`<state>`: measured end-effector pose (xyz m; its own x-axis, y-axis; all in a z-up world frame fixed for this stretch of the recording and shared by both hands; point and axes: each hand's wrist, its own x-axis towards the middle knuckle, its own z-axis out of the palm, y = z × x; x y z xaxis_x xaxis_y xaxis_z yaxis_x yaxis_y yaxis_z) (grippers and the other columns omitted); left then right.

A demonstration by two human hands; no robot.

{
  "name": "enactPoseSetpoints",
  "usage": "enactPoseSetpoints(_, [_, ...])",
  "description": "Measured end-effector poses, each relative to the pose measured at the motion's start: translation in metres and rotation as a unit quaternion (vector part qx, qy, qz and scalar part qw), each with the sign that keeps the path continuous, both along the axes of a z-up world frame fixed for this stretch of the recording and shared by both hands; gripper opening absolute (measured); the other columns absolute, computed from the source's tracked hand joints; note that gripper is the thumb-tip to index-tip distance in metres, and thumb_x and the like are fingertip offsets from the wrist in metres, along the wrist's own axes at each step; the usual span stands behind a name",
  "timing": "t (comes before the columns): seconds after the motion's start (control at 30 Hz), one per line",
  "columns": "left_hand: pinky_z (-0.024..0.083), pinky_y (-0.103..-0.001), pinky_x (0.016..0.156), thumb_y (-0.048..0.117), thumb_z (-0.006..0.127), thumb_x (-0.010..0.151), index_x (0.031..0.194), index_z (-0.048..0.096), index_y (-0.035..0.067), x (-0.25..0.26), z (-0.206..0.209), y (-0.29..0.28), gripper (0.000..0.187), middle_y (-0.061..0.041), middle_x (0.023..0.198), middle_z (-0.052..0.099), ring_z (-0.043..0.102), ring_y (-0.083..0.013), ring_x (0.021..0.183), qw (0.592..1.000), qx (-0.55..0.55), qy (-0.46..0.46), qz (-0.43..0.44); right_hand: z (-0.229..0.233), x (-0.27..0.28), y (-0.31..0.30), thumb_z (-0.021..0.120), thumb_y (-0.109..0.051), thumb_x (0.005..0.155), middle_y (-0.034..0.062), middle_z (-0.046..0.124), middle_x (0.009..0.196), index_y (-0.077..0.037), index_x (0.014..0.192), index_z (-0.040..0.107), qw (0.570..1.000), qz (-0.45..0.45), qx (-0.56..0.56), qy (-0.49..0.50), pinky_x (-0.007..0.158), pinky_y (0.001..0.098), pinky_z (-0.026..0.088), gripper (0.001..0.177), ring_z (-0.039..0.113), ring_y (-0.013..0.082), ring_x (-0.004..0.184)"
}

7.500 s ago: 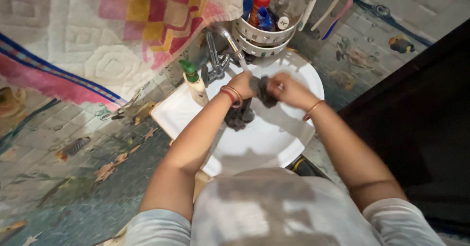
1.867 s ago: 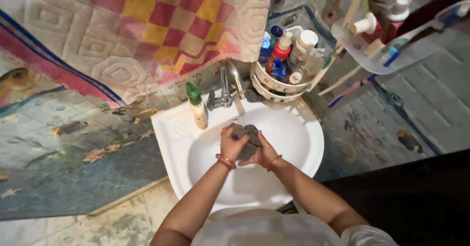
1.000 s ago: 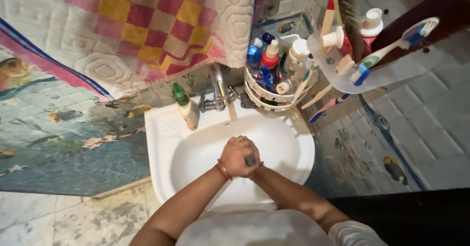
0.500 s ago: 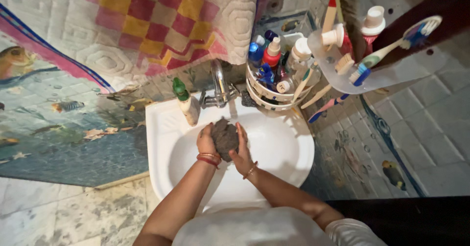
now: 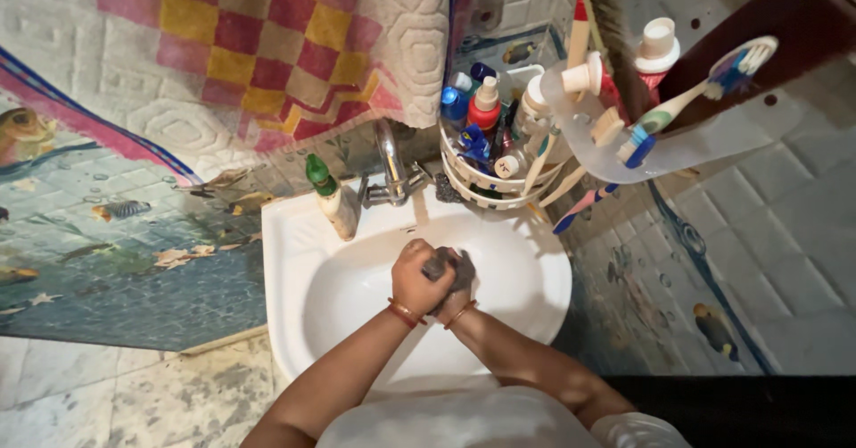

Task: The person picks up a cloth from a sink, attaches it to a mop handle, and mops the marble floor in a bedroom before returning to the sink to wash the cloth under running water.

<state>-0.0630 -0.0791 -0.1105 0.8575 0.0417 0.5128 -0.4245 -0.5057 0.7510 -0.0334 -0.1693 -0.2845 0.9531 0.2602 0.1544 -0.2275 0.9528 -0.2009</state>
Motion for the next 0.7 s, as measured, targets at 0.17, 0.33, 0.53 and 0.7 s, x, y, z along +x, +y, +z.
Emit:
enactPoseSetpoints(0.17, [0.054, -0.043, 0.072, 0.021, 0.08, 0.064, 0.075, 0.067, 0.007, 0.005, 0.027, 0.003, 0.021, -0.011, 0.082, 0.064, 0.063, -0.0333, 0.082, 0.987, 0.113, -0.032, -0.113, -0.019, 0.007, -0.008, 0.049, -0.042, 0.103, 0.004, 0.065, 0.117, -0.017, 0.116, 0.064, 0.979, 0.125, -0.036, 0.154, 0.101, 0.0368, 0.051, 0.032, 0.062, 0.018, 0.114])
enactPoseSetpoints(0.33, [0.055, -0.044, 0.077, 0.022, 0.08, 0.066, 0.078, 0.065, 0.007, 0.01, 0.006, 0.029, 0.024, -0.012, 0.087, 0.065, 0.064, -0.0344, 0.086, 0.985, 0.108, -0.086, -0.102, 0.051, -0.007, -0.021, 0.046, -0.06, 0.102, 0.0094, 0.058, 0.139, -0.015, 0.137, 0.055, 0.962, 0.218, -0.095, 0.134, 0.111, 0.0491, 0.045, 0.057, 0.056, 0.0274, 0.129])
enactPoseSetpoints(0.53, [0.053, -0.042, 0.074, 0.017, 0.078, 0.077, 0.078, 0.063, 0.005, 0.026, -0.025, 0.067, 0.019, -0.013, 0.082, 0.065, 0.065, -0.0336, 0.079, 0.988, -0.052, 0.099, 0.107, 0.137, -0.03, -0.012, 0.034, -0.088, 0.084, 0.0085, 0.036, 0.164, -0.017, 0.161, 0.028, 0.969, 0.233, -0.05, -0.07, 0.118, 0.0591, 0.035, 0.105, 0.038, 0.032, 0.149])
enactPoseSetpoints(0.7, [0.052, -0.042, 0.083, 0.016, 0.078, 0.078, 0.088, 0.065, 0.008, 0.019, -0.018, 0.038, 0.019, -0.012, 0.095, 0.066, 0.065, -0.032, 0.09, 0.98, -0.12, 0.041, 0.156, 0.103, -0.025, 0.003, 0.041, -0.075, 0.086, 0.0034, 0.036, 0.162, -0.027, 0.16, 0.022, 0.964, 0.063, -0.257, -0.015, 0.122, 0.0548, 0.035, 0.091, 0.038, 0.026, 0.149])
